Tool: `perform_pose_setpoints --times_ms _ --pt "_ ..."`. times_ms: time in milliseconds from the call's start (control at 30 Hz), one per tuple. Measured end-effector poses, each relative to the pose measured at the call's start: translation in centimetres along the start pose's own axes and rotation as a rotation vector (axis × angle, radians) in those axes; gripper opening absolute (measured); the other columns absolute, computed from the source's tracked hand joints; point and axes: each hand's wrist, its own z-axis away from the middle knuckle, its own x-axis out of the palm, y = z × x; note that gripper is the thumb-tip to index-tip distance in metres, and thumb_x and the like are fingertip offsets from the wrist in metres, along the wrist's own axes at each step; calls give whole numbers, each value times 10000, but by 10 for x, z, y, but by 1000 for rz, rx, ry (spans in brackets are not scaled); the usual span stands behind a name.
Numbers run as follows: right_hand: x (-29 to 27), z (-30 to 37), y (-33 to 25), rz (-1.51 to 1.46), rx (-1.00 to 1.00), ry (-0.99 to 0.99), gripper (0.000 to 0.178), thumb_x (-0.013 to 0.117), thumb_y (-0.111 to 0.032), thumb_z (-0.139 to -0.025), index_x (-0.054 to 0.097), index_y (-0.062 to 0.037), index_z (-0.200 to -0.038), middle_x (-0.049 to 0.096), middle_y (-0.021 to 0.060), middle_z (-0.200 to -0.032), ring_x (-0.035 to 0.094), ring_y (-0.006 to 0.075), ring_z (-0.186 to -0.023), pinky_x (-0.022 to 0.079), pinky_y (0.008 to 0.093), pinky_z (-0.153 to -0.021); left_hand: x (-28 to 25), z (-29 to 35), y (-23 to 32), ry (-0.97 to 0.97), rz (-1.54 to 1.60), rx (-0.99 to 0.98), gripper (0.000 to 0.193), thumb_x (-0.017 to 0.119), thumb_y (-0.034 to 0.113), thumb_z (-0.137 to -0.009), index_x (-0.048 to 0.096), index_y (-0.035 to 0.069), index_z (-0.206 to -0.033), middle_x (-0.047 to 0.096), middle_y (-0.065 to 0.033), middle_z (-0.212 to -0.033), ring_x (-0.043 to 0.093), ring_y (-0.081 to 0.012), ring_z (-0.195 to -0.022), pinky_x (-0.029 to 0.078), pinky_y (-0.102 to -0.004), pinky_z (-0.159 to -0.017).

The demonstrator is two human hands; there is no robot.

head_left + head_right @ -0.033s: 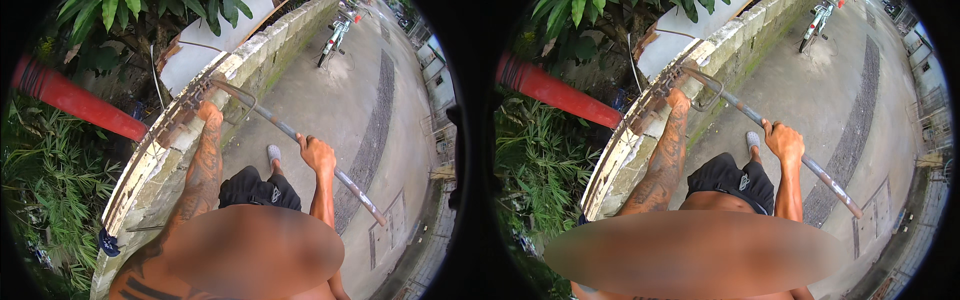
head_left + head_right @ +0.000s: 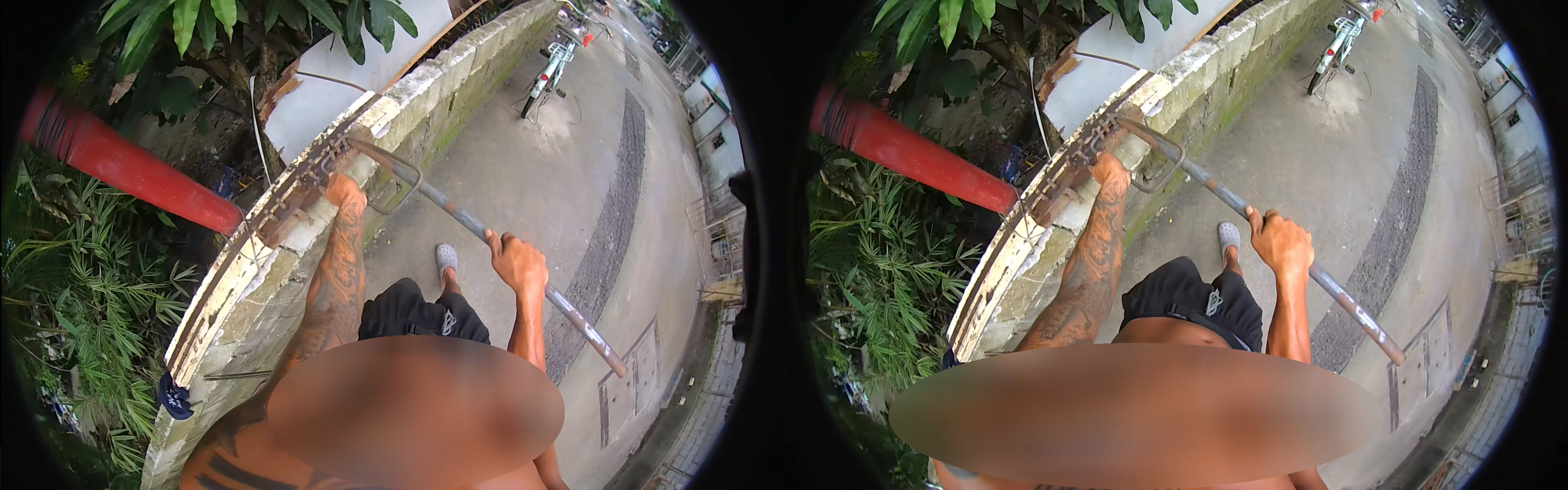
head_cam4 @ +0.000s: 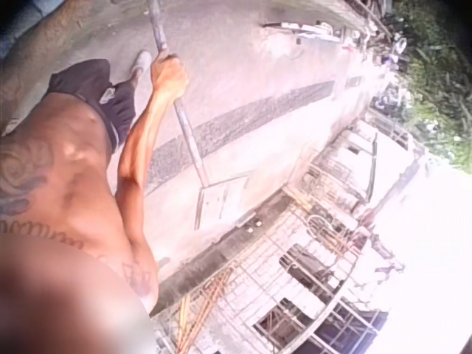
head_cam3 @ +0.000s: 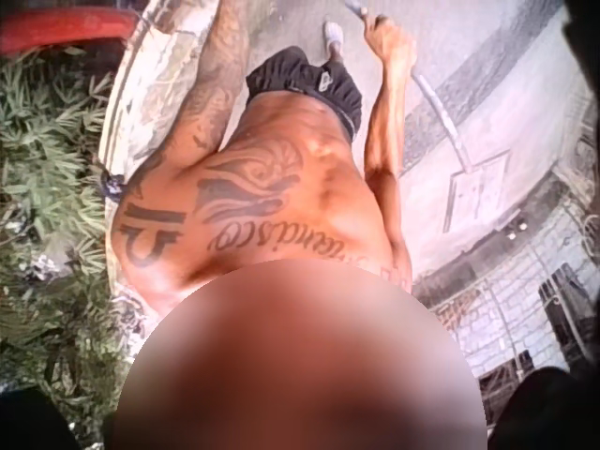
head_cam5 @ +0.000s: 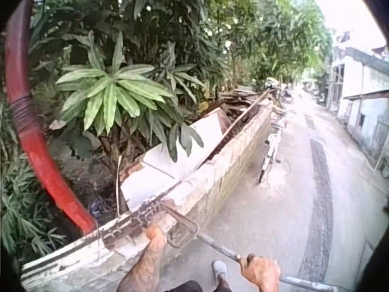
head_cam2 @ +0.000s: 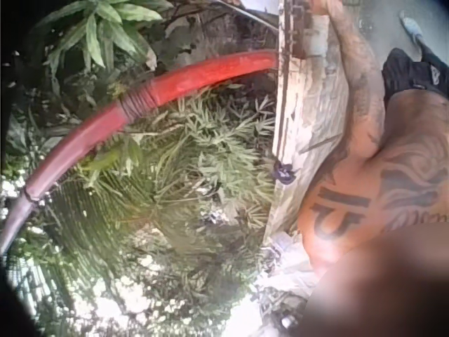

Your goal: The person uses a long metal pipe as a lever to bend U-shaped metal rods on a concrete ledge. The person repeatedly positions the rods, applies force with the pipe, and places the bent pieces on the ground.

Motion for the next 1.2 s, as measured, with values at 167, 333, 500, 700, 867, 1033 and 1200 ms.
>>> perform_pose_setpoints --times_ms 167,333,500,700,867,1033,1200 --pt "-4 -31 16 32 16 -65 692 384 -645 -990 737 -51 -1025 708 291 -933 688 461 -966 513 535 -901 5 31 11 37 -114 -100 514 536 459 -1009 604 -42 -1102 616 -122 -863 554 -276 -696 433 -472 -499" --pt "18 -26 18 21 42 -59 692 404 -663 -977 739 -57 -985 702 295 -901 684 472 -944 522 531 -879 -7 30 5 54 -100 -151 529 528 476 -1013 596 -44 -1082 575 -111 -826 527 -271 -673 423 -457 -477" --pt "13 -23 8 3 72 -18 697 420 -683 -962 745 -66 -962 709 274 -900 694 444 -936 532 516 -857 -16 3 -5 -47 -32 -167 531 537 487 -1005 573 -31 -1115 569 -110 -870 530 -274 -725 447 -481 -522" --pt "8 -11 5 -36 66 123 736 409 -694 -963 767 -53 -917 721 237 -859 710 424 -878 549 503 -804 9 9 10 -103 35 -146 346 513 426 -1026 484 110 -889 473 -46 -676 441 -216 -514 369 -401 -443" --pt "15 17 -13 -72 54 95 684 422 -656 -978 765 -63 -960 733 208 -867 719 397 -880 557 484 -815 14 -6 15 -241 -39 -139 337 517 428 -1026 510 102 -939 486 -45 -685 453 -210 -524 382 -394 -453" --pt "9 27 -15 -82 50 87 651 470 -641 -968 749 -53 -970 733 209 -878 719 395 -887 556 492 -815 10 -5 12 -253 -5 -158 337 522 429 -1026 536 94 -988 498 -43 -695 465 -203 -534 396 -387 -463" --pt "2 -9 21 -84 -147 -137 606 662 -602 -879 717 -1 -932 707 238 -811 709 414 -837 542 487 -754 -7 -1 6 -226 52 -204 347 526 431 -1027 562 86 -1038 511 -42 -704 477 -197 -544 409 -380 -473"
